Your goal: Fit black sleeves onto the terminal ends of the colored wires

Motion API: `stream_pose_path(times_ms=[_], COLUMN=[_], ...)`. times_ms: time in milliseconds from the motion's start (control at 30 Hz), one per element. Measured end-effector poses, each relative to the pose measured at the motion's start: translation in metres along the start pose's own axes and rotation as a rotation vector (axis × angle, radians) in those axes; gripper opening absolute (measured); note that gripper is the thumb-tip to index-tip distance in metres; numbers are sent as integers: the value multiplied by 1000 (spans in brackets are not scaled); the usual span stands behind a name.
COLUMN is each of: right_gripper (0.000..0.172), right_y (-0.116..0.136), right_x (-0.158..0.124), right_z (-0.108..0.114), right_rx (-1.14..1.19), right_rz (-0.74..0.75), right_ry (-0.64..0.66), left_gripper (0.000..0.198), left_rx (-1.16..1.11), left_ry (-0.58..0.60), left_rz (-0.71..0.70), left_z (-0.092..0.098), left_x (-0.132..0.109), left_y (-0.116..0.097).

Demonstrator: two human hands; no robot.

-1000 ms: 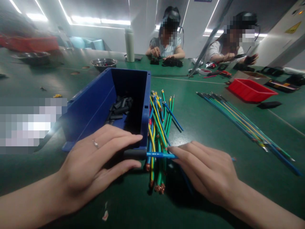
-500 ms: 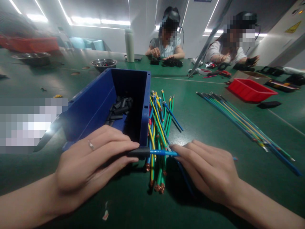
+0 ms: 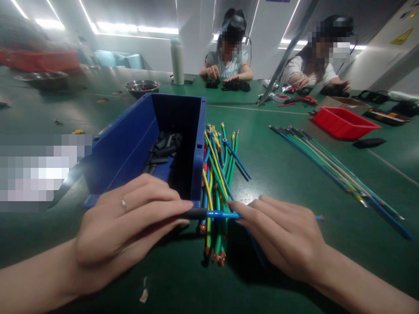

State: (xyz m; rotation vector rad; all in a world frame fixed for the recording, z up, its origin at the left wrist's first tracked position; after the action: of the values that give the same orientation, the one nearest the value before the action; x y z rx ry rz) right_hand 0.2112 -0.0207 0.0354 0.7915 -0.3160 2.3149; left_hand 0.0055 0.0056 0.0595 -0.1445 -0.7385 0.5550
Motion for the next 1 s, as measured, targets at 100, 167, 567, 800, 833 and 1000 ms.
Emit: stream_pose_path(times_ms=[100, 167, 567, 800, 833, 1000], right_gripper=[17, 18, 23, 35, 33, 30], right_y=[0, 1, 7, 6, 6, 6], right_x=[0, 1, 2, -3, -2, 0], right_z=[1, 3, 6, 10, 10, 10], right_rx=[-1, -3, -34, -45, -44, -58], right_rz=[3, 13, 59, 64, 63, 56], right_ry=[6, 14, 23, 10, 2, -9], left_gripper=[20, 19, 15, 16, 14, 16], left_rx=[3, -1, -14, -9, -9, -24], left_ry=[-44, -36, 37, 56, 62, 81], left_rz=[-14, -8, 20, 21, 19, 18], left_z=[1, 0, -3, -3, -3, -1], left_x=[-1, -1, -3, -3, -2, 0], left_y=[0, 1, 6, 5, 5, 6])
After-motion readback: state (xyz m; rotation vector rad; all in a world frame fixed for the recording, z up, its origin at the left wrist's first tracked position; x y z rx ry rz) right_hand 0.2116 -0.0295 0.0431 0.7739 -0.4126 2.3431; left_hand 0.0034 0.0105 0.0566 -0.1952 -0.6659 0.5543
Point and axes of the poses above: each hand's wrist, its own x-axis towards the middle knuckle, its own z-axis out of the back of the hand, y = z × x, the point moved 6 cm from there along x, towards the middle knuckle
